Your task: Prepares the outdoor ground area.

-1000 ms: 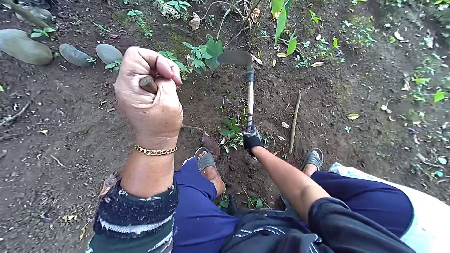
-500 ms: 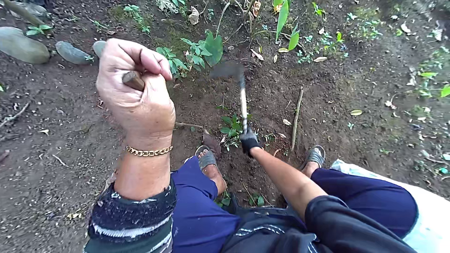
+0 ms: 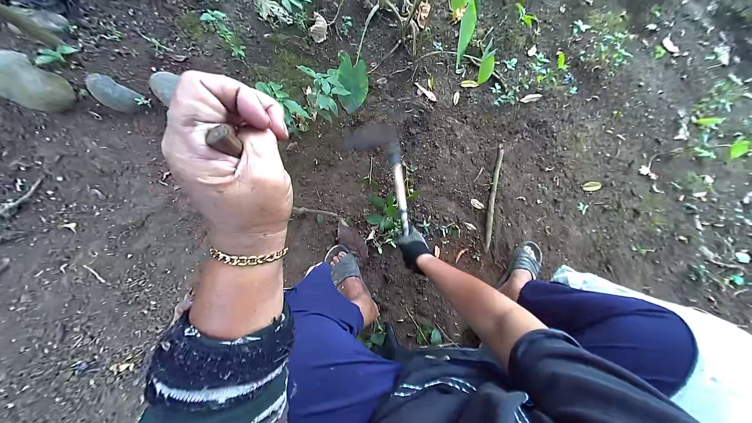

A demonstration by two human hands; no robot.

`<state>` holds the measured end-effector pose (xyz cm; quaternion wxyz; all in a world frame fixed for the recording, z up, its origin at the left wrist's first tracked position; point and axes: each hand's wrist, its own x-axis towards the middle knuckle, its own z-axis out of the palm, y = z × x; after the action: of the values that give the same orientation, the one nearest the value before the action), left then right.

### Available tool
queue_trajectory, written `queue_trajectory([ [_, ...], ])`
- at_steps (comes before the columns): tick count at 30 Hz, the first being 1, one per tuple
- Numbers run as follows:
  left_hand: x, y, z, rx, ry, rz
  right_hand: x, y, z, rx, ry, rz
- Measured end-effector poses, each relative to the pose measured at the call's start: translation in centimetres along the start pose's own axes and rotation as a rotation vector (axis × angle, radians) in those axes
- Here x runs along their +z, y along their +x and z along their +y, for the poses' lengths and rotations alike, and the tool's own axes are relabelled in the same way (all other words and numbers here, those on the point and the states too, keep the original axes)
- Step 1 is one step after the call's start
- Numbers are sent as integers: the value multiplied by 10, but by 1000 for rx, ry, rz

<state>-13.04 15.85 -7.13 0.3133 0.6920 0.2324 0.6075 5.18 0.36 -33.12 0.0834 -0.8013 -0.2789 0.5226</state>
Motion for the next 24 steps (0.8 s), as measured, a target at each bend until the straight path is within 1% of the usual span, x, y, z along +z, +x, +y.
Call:
queue_trajectory([
  [2,-3,3,-2,4,7,-13,-2,-10,18,-32,-250,-155],
  [4,-8,-1,-4,-8,28,0,-6,-24,20,-62,-302,-186],
  [5,-12,-5,-2,-31,35,3,-6,-26,18,-75,-272,-161],
  [8,-22,-10,11,-111,76,-39,-13,-9,-11,-89,-93,-1],
  [11,-17,-5,1,-35,47,30,-19,12,-38,-81,157,225],
  [12,-14,-4,1,-33,40,33,-18,19,-42,-85,215,285],
  [13,-11,-3,2,-44,32,32,-18,25,-42,-78,217,315],
  [14,-9,-3,5,-62,21,21,-20,29,-37,-60,159,308],
  [15,-7,-4,7,-80,14,3,-25,32,-27,-25,52,257],
  [17,-4,-1,2,-29,6,5,-42,41,2,48,-114,156],
  [19,-5,0,-1,-12,-14,-19,-67,38,13,66,-185,127],
  [22,-7,-6,-1,-22,-6,-29,-85,33,6,5,-127,210],
  [24,-4,-6,0,-13,5,-27,-76,29,-13,-24,10,280],
])
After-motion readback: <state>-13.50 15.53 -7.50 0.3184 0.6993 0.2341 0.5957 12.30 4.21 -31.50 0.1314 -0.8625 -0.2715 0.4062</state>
